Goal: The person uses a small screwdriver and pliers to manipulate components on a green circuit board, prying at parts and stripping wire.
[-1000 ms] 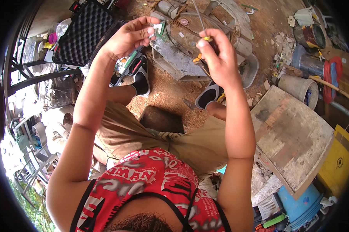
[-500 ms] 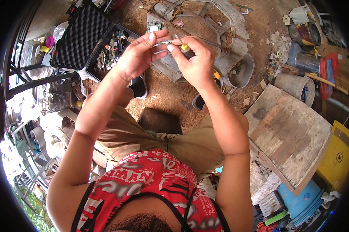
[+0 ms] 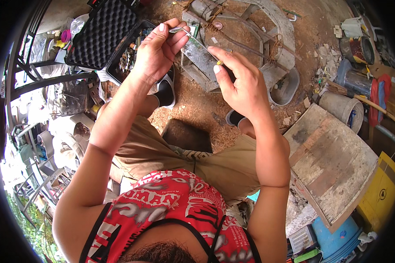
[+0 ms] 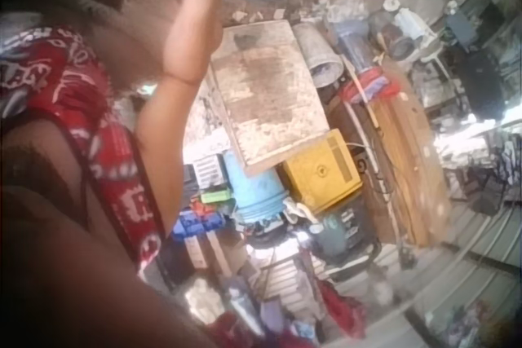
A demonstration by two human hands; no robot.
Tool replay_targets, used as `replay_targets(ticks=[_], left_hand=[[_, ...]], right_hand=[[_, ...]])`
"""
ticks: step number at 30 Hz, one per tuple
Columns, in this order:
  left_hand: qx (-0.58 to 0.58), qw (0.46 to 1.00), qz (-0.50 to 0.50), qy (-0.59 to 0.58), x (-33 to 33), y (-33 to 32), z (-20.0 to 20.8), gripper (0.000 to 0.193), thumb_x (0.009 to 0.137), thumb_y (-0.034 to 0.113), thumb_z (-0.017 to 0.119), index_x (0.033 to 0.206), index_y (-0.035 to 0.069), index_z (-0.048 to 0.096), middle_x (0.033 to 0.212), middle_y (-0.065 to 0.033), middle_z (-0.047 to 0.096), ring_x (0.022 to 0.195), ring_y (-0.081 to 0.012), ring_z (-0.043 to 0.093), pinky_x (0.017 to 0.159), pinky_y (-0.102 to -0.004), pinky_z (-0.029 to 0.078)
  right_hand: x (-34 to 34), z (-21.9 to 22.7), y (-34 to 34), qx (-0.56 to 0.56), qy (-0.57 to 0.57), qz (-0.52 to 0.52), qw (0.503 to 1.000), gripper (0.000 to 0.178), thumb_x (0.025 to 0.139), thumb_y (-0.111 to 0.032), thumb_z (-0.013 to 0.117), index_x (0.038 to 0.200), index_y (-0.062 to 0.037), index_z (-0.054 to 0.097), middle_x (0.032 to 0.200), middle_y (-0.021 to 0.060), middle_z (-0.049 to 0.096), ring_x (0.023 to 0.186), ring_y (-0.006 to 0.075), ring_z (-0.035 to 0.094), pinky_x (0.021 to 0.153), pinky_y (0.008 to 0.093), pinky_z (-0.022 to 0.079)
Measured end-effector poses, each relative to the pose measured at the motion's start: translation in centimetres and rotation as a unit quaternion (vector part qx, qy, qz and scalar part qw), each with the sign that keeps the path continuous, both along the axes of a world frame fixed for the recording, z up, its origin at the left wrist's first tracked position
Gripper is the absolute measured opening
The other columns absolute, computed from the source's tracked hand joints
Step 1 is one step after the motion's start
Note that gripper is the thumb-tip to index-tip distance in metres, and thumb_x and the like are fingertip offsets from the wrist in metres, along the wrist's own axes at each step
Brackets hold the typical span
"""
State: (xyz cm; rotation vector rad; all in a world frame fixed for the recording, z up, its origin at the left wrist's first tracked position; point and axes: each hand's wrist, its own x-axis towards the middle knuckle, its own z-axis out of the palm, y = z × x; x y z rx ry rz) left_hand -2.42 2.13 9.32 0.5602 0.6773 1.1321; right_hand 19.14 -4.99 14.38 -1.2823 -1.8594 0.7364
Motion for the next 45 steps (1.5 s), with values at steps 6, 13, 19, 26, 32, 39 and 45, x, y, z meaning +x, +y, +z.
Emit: replay_targets(ticks=[6, 13, 19, 26, 32, 39, 45], left_hand=[[0.051, 0.999, -0.010, 0.006, -0.4, 0.5, 0.1, 0.034, 0.105, 0.023, 0.042, 0.125, -0.001, 0.054, 0.116, -0.0148, 0.063, 0.105, -0.0218, 0.064, 0.094, -0.0332, 0.054], [0.060, 0.998, -0.011, 0.019, -0.2, 0.7, 0.2, 0.035, 0.105, 0.024, 0.043, 0.126, -0.001, 0.054, 0.122, -0.0152, 0.062, 0.103, -0.0201, 0.064, 0.092, -0.0312, 0.054], [0.063, 0.997, -0.009, 0.041, -0.1, 0.6, 0.1, 0.034, 0.105, 0.026, 0.043, 0.125, 0.002, 0.056, 0.124, -0.0152, 0.062, 0.102, -0.0199, 0.064, 0.092, -0.0322, 0.053], [0.074, 0.996, -0.001, 0.057, 0.1, 0.5, -0.3, 0.032, 0.103, 0.024, 0.047, 0.123, 0.002, 0.059, 0.119, -0.0132, 0.065, 0.102, -0.0198, 0.064, 0.094, -0.0320, 0.052], [0.131, 0.969, 0.021, 0.207, 0.5, 0.5, -0.5, 0.029, 0.100, 0.023, 0.055, 0.117, 0.000, 0.063, 0.109, -0.0099, 0.068, 0.100, -0.0160, 0.065, 0.091, -0.0287, 0.053], [0.094, 0.960, 0.106, 0.241, 1.3, 0.4, 0.1, 0.026, 0.098, 0.023, 0.060, 0.107, 0.000, 0.067, 0.099, -0.0069, 0.070, 0.085, -0.0106, 0.064, 0.082, -0.0251, 0.055], [0.077, 0.952, 0.094, 0.279, 0.5, 0.5, -0.3, 0.028, 0.097, 0.023, 0.062, 0.111, -0.001, 0.067, 0.098, -0.0069, 0.070, 0.082, -0.0096, 0.063, 0.081, -0.0252, 0.056]], right_hand=[[-0.1, 0.6, -0.2, -0.018, -0.025, -0.012, 0.999, 0.036, 0.087, -0.004, 0.062, 0.121, -0.0131, 0.067, 0.083, 0.0094, 0.063, 0.066, 0.0247, 0.061, 0.062, 0.0342, 0.051], [0.1, 0.8, -0.4, -0.012, -0.046, -0.019, 0.999, 0.037, 0.085, -0.004, 0.063, 0.121, -0.0136, 0.067, 0.081, 0.0086, 0.061, 0.062, 0.0233, 0.059, 0.059, 0.0336, 0.050], [-0.2, 0.7, -0.4, -0.001, -0.062, -0.017, 0.998, 0.037, 0.085, -0.005, 0.063, 0.121, -0.0142, 0.067, 0.081, 0.0084, 0.061, 0.062, 0.0235, 0.060, 0.059, 0.0349, 0.050], [-0.4, 1.7, -0.5, -0.071, -0.111, -0.027, 0.991, 0.036, 0.090, -0.005, 0.062, 0.125, -0.0121, 0.065, 0.085, 0.0115, 0.062, 0.067, 0.0226, 0.058, 0.066, 0.0301, 0.049], [-0.1, 0.7, -0.4, -0.113, -0.074, -0.014, 0.991, 0.040, 0.092, -0.008, 0.060, 0.131, -0.0144, 0.060, 0.086, 0.0150, 0.063, 0.067, 0.0252, 0.059, 0.067, 0.0344, 0.050], [-2.9, -1.8, -1.9, -0.055, -0.136, -0.078, 0.986, 0.047, 0.091, -0.009, 0.061, 0.136, -0.0214, 0.057, 0.073, 0.0109, 0.057, 0.060, 0.0252, 0.057, 0.060, 0.0368, 0.050], [-2.1, -1.2, -0.5, -0.097, -0.071, -0.015, 0.993, 0.044, 0.091, -0.010, 0.059, 0.134, -0.0190, 0.059, 0.077, 0.0154, 0.066, 0.061, 0.0277, 0.064, 0.058, 0.0371, 0.055]])
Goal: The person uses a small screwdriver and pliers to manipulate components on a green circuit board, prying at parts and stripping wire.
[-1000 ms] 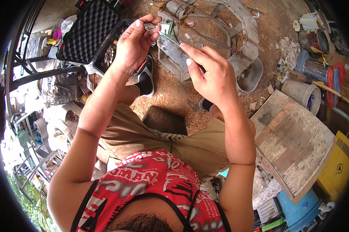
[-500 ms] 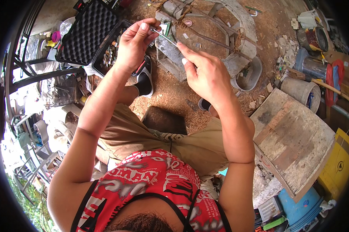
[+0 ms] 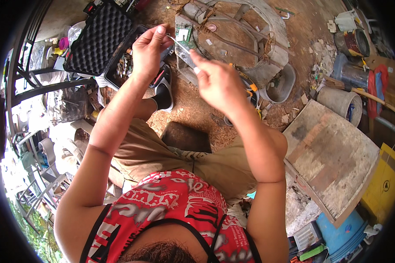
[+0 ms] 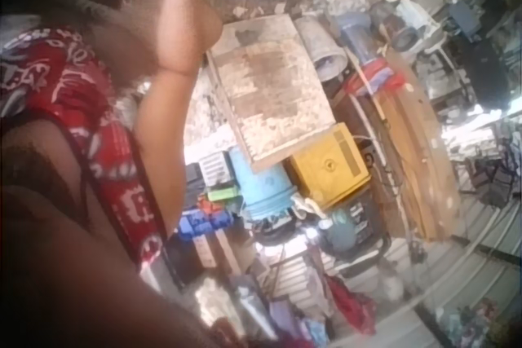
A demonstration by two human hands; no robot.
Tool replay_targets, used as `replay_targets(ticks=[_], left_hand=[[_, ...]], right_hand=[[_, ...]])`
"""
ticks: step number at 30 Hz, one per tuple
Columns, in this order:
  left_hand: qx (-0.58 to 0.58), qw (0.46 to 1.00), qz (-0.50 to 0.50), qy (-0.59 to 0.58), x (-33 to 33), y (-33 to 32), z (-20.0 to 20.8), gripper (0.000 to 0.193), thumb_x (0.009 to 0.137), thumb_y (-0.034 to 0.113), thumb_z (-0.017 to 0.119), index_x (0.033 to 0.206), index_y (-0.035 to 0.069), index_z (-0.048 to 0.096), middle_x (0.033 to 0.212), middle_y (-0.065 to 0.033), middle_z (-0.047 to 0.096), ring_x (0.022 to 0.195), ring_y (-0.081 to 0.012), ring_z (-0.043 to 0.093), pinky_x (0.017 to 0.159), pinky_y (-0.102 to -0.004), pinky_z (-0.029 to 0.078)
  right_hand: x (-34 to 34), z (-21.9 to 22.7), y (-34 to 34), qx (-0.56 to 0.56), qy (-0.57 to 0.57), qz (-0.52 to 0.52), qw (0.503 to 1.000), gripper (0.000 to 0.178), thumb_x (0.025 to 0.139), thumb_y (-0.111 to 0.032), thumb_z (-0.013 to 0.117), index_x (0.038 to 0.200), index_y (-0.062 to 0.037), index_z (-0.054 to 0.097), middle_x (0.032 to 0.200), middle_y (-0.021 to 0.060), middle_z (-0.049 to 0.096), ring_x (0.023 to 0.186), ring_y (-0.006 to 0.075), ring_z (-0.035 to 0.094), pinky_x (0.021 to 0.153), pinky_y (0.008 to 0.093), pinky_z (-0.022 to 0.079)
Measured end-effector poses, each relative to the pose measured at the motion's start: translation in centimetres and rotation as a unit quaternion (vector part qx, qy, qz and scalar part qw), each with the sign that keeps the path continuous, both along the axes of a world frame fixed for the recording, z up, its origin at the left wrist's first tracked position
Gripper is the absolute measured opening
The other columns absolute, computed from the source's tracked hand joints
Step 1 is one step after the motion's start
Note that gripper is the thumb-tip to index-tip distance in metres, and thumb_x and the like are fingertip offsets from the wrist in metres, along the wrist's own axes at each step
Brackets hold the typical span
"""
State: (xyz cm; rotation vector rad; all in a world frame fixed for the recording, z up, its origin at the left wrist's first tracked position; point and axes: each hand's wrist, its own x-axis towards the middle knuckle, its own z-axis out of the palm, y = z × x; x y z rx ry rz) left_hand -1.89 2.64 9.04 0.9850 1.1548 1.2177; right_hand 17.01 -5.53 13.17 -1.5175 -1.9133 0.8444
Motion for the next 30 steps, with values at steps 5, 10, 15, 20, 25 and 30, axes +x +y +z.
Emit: replay_targets(ticks=[5, 10, 15, 20, 25, 30], left_hand=[[-0.015, 1.000, -0.027, 0.003, 0.3, -0.3, 0.6, 0.030, 0.096, 0.020, 0.063, 0.119, 0.000, 0.064, 0.108, -0.0092, 0.069, 0.089, -0.0101, 0.064, 0.085, -0.0258, 0.055], [-0.050, 0.998, -0.024, -0.033, 0.5, -0.2, -0.4, 0.028, 0.095, 0.016, 0.065, 0.117, 0.001, 0.065, 0.105, -0.0080, 0.070, 0.089, -0.0112, 0.066, 0.084, -0.0256, 0.056], [-0.045, 0.998, 0.020, -0.041, 1.0, 0.0, -0.7, 0.025, 0.093, 0.015, 0.067, 0.114, 0.001, 0.066, 0.103, -0.0069, 0.070, 0.087, -0.0105, 0.065, 0.082, -0.0247, 0.056], [-0.088, 0.990, 0.016, -0.108, 0.3, 0.1, 0.2, 0.032, 0.096, 0.016, 0.062, 0.123, -0.002, 0.060, 0.107, -0.0096, 0.069, 0.087, -0.0113, 0.065, 0.083, -0.0254, 0.056], [-0.111, 0.978, -0.061, -0.166, -1.0, 0.5, 0.1, 0.033, 0.101, 0.016, 0.053, 0.127, -0.004, 0.055, 0.112, -0.0123, 0.067, 0.089, -0.0139, 0.067, 0.086, -0.0273, 0.056], [-0.100, 0.969, -0.069, -0.217, -1.0, 0.5, -0.2, 0.031, 0.098, 0.013, 0.058, 0.125, -0.003, 0.057, 0.110, -0.0107, 0.068, 0.092, -0.0135, 0.066, 0.088, -0.0276, 0.056]], right_hand=[[1.5, 1.1, 1.3, -0.040, -0.007, 0.004, 0.999, 0.037, 0.092, -0.014, 0.058, 0.129, -0.0176, 0.062, 0.089, 0.0188, 0.069, 0.073, 0.0321, 0.067, 0.068, 0.0390, 0.054], [1.5, 0.6, 1.3, -0.042, -0.052, 0.003, 0.998, 0.041, 0.092, -0.010, 0.059, 0.132, -0.0191, 0.060, 0.084, 0.0128, 0.066, 0.074, 0.0277, 0.065, 0.073, 0.0360, 0.053], [-0.4, 0.2, 0.5, 0.025, -0.220, -0.047, 0.974, 0.053, 0.086, -0.007, 0.062, 0.134, -0.0289, 0.058, 0.082, 0.0106, 0.057, 0.072, 0.0293, 0.063, 0.066, 0.0420, 0.053], [-0.7, -0.6, 0.2, 0.065, -0.188, -0.037, 0.979, 0.048, 0.089, -0.012, 0.061, 0.134, -0.0287, 0.058, 0.084, 0.0112, 0.062, 0.077, 0.0290, 0.066, 0.068, 0.0395, 0.054], [0.6, 1.8, 1.7, -0.110, -0.033, -0.006, 0.993, 0.041, 0.093, -0.014, 0.056, 0.133, -0.0247, 0.059, 0.084, 0.0179, 0.068, 0.076, 0.0313, 0.067, 0.071, 0.0417, 0.053], [0.5, 1.7, 1.6, -0.063, -0.052, -0.008, 0.997, 0.041, 0.092, -0.015, 0.058, 0.132, -0.0230, 0.060, 0.086, 0.0159, 0.068, 0.078, 0.0331, 0.066, 0.072, 0.0429, 0.053]])
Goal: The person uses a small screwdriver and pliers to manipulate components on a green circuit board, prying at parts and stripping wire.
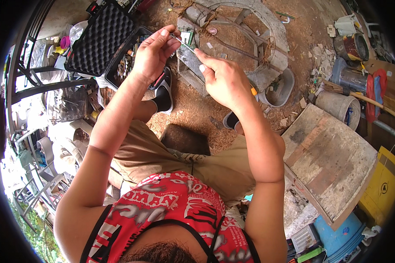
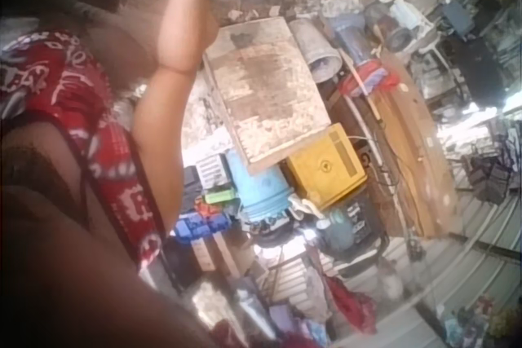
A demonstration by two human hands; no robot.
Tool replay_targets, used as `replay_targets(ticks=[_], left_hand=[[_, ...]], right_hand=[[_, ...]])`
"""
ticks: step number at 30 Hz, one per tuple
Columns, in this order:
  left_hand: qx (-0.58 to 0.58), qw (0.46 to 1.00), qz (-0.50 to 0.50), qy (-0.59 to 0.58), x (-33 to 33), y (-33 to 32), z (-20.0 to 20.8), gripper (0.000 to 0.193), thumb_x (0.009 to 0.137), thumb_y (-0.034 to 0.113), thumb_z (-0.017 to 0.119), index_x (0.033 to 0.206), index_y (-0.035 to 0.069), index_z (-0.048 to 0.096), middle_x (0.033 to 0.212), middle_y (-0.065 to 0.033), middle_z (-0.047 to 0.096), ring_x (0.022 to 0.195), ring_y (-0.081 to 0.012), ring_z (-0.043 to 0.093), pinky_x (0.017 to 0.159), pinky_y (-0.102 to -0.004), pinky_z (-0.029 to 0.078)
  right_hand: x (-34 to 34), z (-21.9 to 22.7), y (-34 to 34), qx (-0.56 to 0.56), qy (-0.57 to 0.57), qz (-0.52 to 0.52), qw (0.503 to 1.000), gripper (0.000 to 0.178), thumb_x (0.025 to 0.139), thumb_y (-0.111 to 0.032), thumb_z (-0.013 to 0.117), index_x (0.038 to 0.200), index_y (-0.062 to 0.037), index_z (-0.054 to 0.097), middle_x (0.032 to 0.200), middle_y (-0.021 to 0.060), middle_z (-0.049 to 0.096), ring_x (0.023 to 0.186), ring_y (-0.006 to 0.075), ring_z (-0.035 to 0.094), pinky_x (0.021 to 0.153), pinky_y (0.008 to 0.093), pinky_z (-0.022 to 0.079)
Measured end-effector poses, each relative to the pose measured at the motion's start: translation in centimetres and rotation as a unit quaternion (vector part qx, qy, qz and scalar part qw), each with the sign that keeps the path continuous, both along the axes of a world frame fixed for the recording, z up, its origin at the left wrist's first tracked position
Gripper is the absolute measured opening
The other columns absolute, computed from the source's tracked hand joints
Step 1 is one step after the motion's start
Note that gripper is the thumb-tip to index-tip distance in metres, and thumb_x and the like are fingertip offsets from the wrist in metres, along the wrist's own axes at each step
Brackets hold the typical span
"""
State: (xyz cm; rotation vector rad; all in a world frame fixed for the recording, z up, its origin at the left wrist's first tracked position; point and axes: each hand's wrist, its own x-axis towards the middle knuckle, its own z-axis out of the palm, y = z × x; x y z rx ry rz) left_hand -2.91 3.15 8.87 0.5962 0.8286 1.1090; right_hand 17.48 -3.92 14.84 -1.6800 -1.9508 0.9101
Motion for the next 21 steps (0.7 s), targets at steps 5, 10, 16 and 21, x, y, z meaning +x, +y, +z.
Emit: replay_targets(ticks=[5, 10, 16, 21], left_hand=[[0.094, 0.985, 0.019, 0.144, 0.9, -0.4, -0.1, 0.036, 0.088, 0.005, 0.070, 0.122, 0.001, 0.059, 0.108, -0.0084, 0.068, 0.097, -0.0125, 0.065, 0.090, -0.0270, 0.054], [0.078, 0.983, -0.006, 0.167, 0.9, -0.8, -0.8, 0.033, 0.090, 0.006, 0.067, 0.121, 0.000, 0.059, 0.111, -0.0098, 0.068, 0.098, -0.0141, 0.066, 0.090, -0.0276, 0.054], [0.017, 0.993, -0.005, 0.118, 1.9, -1.3, -1.0, 0.034, 0.095, 0.012, 0.063, 0.125, -0.001, 0.054, 0.113, -0.0102, 0.067, 0.093, -0.0140, 0.065, 0.088, -0.0266, 0.054], [0.027, 0.992, -0.012, 0.124, 1.9, -1.4, -1.1, 0.034, 0.093, 0.016, 0.067, 0.121, -0.001, 0.057, 0.107, -0.0081, 0.068, 0.092, -0.0125, 0.065, 0.087, -0.0243, 0.054]], right_hand=[[-0.1, -0.7, -0.7, 0.055, -0.029, -0.001, 0.998, 0.042, 0.089, -0.014, 0.059, 0.130, -0.0232, 0.061, 0.088, 0.0118, 0.067, 0.077, 0.0320, 0.066, 0.070, 0.0424, 0.056], [-0.1, -0.8, -1.2, 0.088, -0.087, 0.011, 0.992, 0.044, 0.090, -0.012, 0.060, 0.132, -0.0230, 0.059, 0.082, 0.0121, 0.061, 0.072, 0.0330, 0.064, 0.067, 0.0439, 0.053], [-0.6, -0.7, -1.8, 0.082, -0.145, 0.005, 0.986, 0.044, 0.091, -0.015, 0.059, 0.134, -0.0247, 0.057, 0.080, 0.0121, 0.059, 0.074, 0.0359, 0.062, 0.067, 0.0473, 0.051], [-0.7, -0.2, -2.0, 0.078, -0.166, 0.001, 0.983, 0.045, 0.090, -0.015, 0.059, 0.134, -0.0247, 0.057, 0.081, 0.0123, 0.060, 0.074, 0.0360, 0.062, 0.067, 0.0476, 0.051]])
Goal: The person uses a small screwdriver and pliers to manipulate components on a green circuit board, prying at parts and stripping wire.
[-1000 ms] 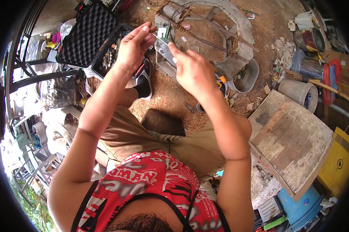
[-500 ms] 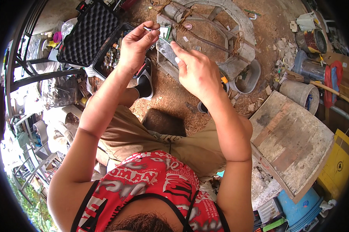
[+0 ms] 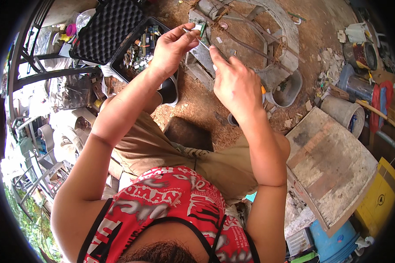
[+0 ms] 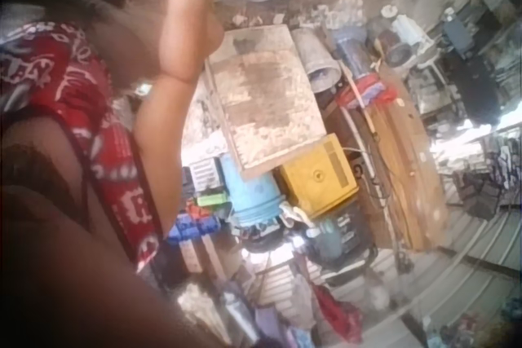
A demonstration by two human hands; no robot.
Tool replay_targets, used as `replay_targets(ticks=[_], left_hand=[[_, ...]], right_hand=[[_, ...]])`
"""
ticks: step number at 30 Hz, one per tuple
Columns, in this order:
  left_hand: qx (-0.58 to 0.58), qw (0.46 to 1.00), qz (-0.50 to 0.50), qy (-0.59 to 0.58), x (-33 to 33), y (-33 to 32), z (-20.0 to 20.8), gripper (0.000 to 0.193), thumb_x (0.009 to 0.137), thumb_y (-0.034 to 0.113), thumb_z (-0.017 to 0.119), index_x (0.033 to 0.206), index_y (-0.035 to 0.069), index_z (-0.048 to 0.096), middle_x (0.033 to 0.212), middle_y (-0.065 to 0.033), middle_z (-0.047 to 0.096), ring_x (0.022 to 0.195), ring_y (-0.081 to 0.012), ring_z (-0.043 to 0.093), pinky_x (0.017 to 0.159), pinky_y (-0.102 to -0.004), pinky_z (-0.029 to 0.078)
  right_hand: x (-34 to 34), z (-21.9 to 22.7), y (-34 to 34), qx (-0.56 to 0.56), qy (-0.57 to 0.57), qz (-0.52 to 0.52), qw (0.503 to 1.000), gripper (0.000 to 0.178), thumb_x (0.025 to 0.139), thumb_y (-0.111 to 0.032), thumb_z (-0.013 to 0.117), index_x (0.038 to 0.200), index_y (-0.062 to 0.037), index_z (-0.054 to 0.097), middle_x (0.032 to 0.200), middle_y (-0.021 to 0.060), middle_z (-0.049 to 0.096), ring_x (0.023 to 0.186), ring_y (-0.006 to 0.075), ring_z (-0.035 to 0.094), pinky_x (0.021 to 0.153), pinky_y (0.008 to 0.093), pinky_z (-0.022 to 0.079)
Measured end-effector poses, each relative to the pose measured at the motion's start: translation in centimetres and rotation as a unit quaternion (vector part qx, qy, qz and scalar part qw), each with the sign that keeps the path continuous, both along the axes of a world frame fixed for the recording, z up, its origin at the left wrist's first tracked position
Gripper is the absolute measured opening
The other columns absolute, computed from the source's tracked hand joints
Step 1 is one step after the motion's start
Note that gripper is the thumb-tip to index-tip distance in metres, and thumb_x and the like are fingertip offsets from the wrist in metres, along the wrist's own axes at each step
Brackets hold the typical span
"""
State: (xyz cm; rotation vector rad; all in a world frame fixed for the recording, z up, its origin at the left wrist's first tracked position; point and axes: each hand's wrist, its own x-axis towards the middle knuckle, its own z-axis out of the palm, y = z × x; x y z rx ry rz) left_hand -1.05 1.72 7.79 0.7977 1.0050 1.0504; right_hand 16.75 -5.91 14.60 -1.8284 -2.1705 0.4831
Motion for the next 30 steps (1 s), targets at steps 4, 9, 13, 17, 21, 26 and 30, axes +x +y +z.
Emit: replay_targets(ticks=[4, 9, 13, 17, 21, 26, 30], left_hand=[[-0.010, 0.998, -0.039, 0.042, -0.4, -0.1, -0.1, 0.036, 0.093, 0.013, 0.066, 0.124, -0.002, 0.056, 0.107, -0.0085, 0.067, 0.093, -0.0144, 0.066, 0.090, -0.0265, 0.054], [0.009, 0.997, -0.077, 0.026, -0.1, -0.4, -0.5, 0.037, 0.093, 0.009, 0.063, 0.126, -0.003, 0.055, 0.111, -0.0100, 0.066, 0.096, -0.0158, 0.066, 0.092, -0.0284, 0.053], [-0.005, 0.993, -0.101, -0.057, -0.2, -0.2, -0.4, 0.037, 0.094, 0.003, 0.059, 0.130, -0.001, 0.053, 0.117, -0.0101, 0.065, 0.102, -0.0161, 0.065, 0.094, -0.0289, 0.053], [0.015, 0.979, -0.104, -0.173, -0.4, -0.1, 0.8, 0.042, 0.094, -0.001, 0.057, 0.135, 0.003, 0.050, 0.128, -0.0118, 0.061, 0.113, -0.0184, 0.062, 0.099, -0.0306, 0.051], [0.044, 0.984, -0.074, -0.154, -0.3, -0.4, 2.4, 0.045, 0.093, -0.003, 0.058, 0.137, 0.004, 0.048, 0.131, -0.0132, 0.059, 0.116, -0.0224, 0.060, 0.101, -0.0337, 0.050], [0.044, 0.992, -0.072, -0.097, -0.8, -3.4, 3.2, 0.043, 0.094, -0.003, 0.057, 0.136, 0.004, 0.049, 0.127, -0.0121, 0.062, 0.112, -0.0195, 0.062, 0.098, -0.0317, 0.051], [0.016, 0.986, -0.103, -0.131, -1.0, -8.3, 1.6, 0.043, 0.095, -0.002, 0.056, 0.137, 0.006, 0.048, 0.126, -0.0085, 0.062, 0.112, -0.0165, 0.061, 0.097, -0.0303, 0.051]], right_hand=[[1.4, 0.7, 0.6, -0.023, 0.027, 0.013, 0.999, 0.040, 0.090, -0.013, 0.060, 0.129, -0.0219, 0.062, 0.079, 0.0119, 0.061, 0.074, 0.0348, 0.062, 0.067, 0.0448, 0.051], [3.2, 1.2, 1.1, -0.023, 0.050, 0.038, 0.998, 0.036, 0.090, -0.012, 0.059, 0.125, -0.0207, 0.065, 0.078, 0.0108, 0.064, 0.073, 0.0321, 0.062, 0.068, 0.0414, 0.051], [3.5, 1.7, 0.5, -0.031, 0.022, 0.028, 0.999, 0.041, 0.091, -0.012, 0.059, 0.131, -0.0225, 0.061, 0.078, 0.0107, 0.060, 0.070, 0.0311, 0.061, 0.069, 0.0394, 0.051], [1.8, 2.3, -2.1, -0.027, 0.024, 0.014, 0.999, 0.050, 0.093, -0.012, 0.056, 0.142, -0.0187, 0.050, 0.084, 0.0129, 0.053, 0.070, 0.0306, 0.060, 0.065, 0.0398, 0.051], [1.7, 2.4, -2.7, 0.021, 0.076, 0.032, 0.996, 0.050, 0.092, -0.009, 0.056, 0.141, -0.0155, 0.049, 0.085, 0.0137, 0.052, 0.070, 0.0333, 0.059, 0.065, 0.0429, 0.051], [2.2, 0.8, -5.1, 0.053, 0.104, 0.024, 0.993, 0.055, 0.088, -0.010, 0.059, 0.140, -0.0223, 0.050, 0.086, 0.0131, 0.052, 0.069, 0.0329, 0.061, 0.063, 0.0440, 0.053], [0.9, -0.3, -9.9, 0.040, 0.114, 0.007, 0.993, 0.055, 0.087, -0.010, 0.059, 0.141, -0.0214, 0.050, 0.085, 0.0133, 0.053, 0.069, 0.0336, 0.061, 0.061, 0.0445, 0.052]])
